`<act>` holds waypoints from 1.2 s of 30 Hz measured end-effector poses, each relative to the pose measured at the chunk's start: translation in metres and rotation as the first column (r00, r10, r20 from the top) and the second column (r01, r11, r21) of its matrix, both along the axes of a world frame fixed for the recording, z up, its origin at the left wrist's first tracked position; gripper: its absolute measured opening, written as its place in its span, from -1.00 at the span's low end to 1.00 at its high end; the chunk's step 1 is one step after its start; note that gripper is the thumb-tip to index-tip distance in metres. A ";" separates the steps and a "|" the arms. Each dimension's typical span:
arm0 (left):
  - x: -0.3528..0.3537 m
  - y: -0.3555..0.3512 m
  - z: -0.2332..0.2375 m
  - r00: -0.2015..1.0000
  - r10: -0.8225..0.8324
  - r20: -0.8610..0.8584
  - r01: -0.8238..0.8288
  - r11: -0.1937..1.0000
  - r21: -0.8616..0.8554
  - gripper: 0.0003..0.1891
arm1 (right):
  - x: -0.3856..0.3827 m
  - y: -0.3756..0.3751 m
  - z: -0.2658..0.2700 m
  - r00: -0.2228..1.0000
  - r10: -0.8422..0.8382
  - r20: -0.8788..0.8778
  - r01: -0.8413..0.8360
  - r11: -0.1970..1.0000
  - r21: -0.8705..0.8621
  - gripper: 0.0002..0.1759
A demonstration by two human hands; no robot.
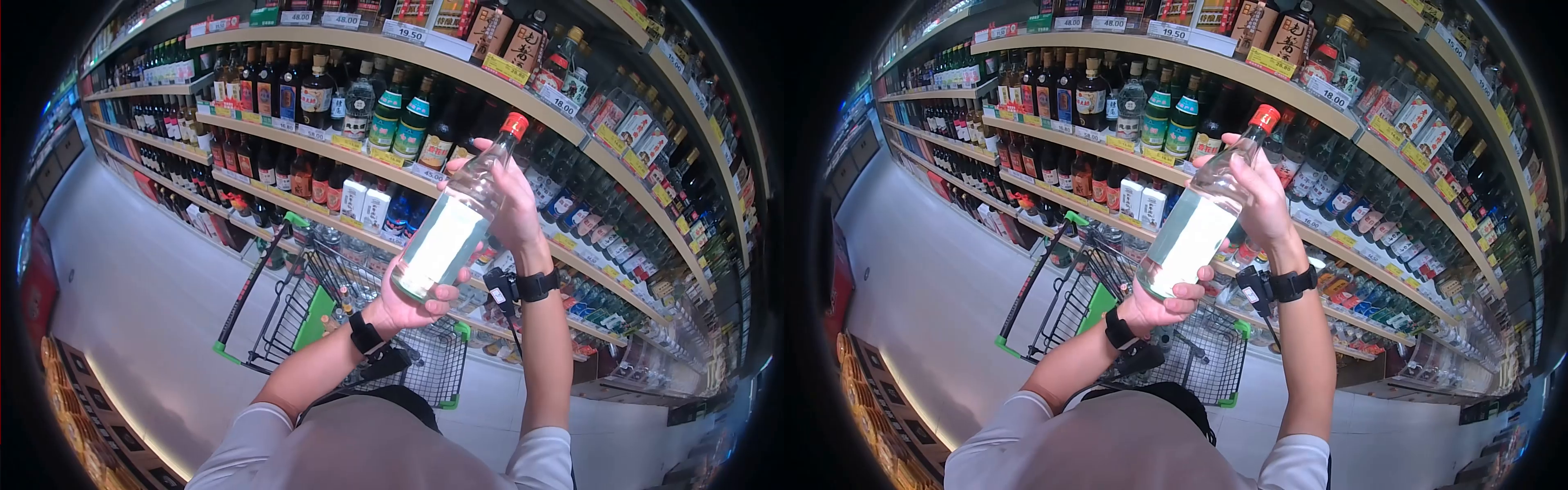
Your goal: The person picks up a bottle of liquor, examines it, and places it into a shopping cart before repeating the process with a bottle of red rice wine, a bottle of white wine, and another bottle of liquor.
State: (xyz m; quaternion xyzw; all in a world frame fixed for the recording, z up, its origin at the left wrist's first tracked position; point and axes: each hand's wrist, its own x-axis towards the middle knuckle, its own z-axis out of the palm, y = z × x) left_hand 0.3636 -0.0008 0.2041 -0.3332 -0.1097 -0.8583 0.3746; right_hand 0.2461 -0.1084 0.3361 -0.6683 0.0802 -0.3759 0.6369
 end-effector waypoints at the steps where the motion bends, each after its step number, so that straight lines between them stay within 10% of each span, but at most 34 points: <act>1: 0.000 -0.001 -0.003 1.000 -0.010 0.004 0.010 1.000 -0.015 -0.23 | 0.001 0.005 0.001 0.996 -0.086 -0.018 0.086 0.996 0.035 -0.46; 4: 0.010 -0.006 -0.010 0.945 0.184 0.271 -0.175 0.983 -0.056 -0.23 | 0.000 0.012 0.007 0.965 -0.258 -0.044 0.258 0.966 -0.011 -0.55; 7: 0.023 -0.009 -0.018 0.434 0.589 0.682 -0.623 0.743 -0.245 -0.23 | 0.000 0.015 0.004 0.903 -0.429 -0.019 0.418 0.888 -0.190 -0.58; 12: 0.012 0.013 0.004 -0.460 0.748 0.478 -0.570 0.164 -0.805 -0.32 | 0.003 0.010 -0.017 0.845 -0.532 0.054 0.505 0.760 -0.409 -0.60; 17: 0.008 0.004 -0.009 -0.283 0.772 0.569 -0.731 0.211 -0.649 -0.41 | 0.000 0.013 -0.012 0.869 -0.491 -0.069 0.426 0.811 -0.400 -0.57; 20: 0.017 0.002 -0.016 0.650 0.543 0.532 -0.535 0.824 -0.187 -0.32 | -0.006 0.001 -0.009 0.951 -0.301 -0.073 0.284 0.941 -0.182 -0.58; 21: 0.011 0.003 -0.012 0.723 0.459 0.515 -0.490 0.868 -0.086 -0.19 | -0.004 -0.001 -0.008 0.916 -0.390 -0.099 0.323 0.860 -0.395 -0.56; 23: 0.003 0.003 -0.008 0.870 0.337 0.361 -0.349 0.937 -0.032 -0.17 | 0.000 0.003 -0.006 0.971 -0.218 -0.095 0.195 0.959 -0.205 -0.54; 32: 0.001 0.004 -0.002 0.961 0.126 0.245 -0.148 0.986 0.072 -0.19 | 0.003 -0.005 -0.007 0.967 -0.243 -0.082 0.219 0.949 -0.228 -0.56; 36: 0.000 0.004 -0.002 0.978 0.055 0.201 -0.072 0.994 0.080 -0.21 | 0.001 -0.004 -0.003 0.995 -0.083 -0.049 0.085 0.996 0.034 -0.46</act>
